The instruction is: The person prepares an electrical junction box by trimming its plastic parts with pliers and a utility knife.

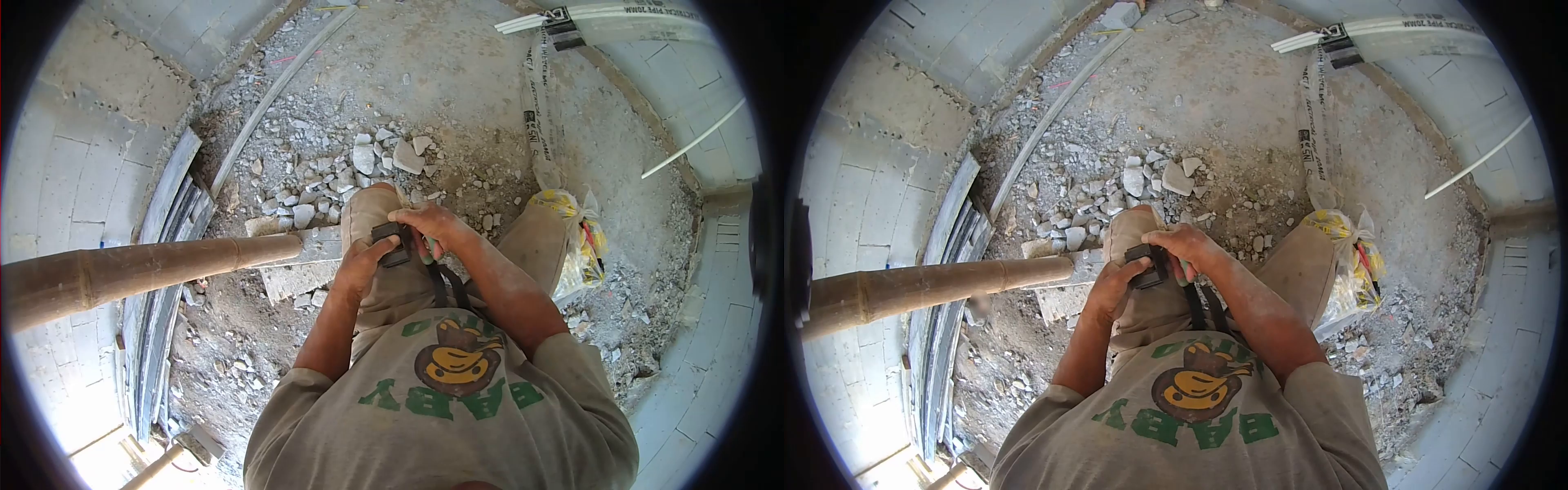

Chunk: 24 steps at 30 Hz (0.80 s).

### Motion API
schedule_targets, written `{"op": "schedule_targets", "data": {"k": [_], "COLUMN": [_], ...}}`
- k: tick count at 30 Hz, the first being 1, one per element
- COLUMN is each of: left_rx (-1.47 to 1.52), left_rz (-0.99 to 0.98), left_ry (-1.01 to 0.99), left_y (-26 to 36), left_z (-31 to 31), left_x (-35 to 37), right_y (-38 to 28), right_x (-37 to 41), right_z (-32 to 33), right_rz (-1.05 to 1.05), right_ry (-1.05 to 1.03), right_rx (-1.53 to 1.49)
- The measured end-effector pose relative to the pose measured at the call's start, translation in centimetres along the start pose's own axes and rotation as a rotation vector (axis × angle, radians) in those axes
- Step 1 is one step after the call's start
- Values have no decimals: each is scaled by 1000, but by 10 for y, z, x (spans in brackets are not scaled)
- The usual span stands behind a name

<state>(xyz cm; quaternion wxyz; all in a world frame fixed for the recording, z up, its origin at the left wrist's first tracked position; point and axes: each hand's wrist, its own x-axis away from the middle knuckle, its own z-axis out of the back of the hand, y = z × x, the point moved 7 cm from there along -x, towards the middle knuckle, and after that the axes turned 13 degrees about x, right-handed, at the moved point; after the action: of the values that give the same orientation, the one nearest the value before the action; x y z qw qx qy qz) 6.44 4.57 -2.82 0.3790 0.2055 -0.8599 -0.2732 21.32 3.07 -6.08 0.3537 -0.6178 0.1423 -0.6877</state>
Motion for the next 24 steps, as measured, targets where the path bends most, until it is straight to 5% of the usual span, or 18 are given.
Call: {"op": "schedule_targets", "data": {"k": [24], "left_rx": [-66], "left_rz": [-16], "left_ry": [-46], "left_y": [-4], "left_z": [9], "left_x": [-7], "right_y": [-6], "right_x": [8], "right_z": [0], "right_rz": [12], "right_ry": [0], "right_rx": [57]}}
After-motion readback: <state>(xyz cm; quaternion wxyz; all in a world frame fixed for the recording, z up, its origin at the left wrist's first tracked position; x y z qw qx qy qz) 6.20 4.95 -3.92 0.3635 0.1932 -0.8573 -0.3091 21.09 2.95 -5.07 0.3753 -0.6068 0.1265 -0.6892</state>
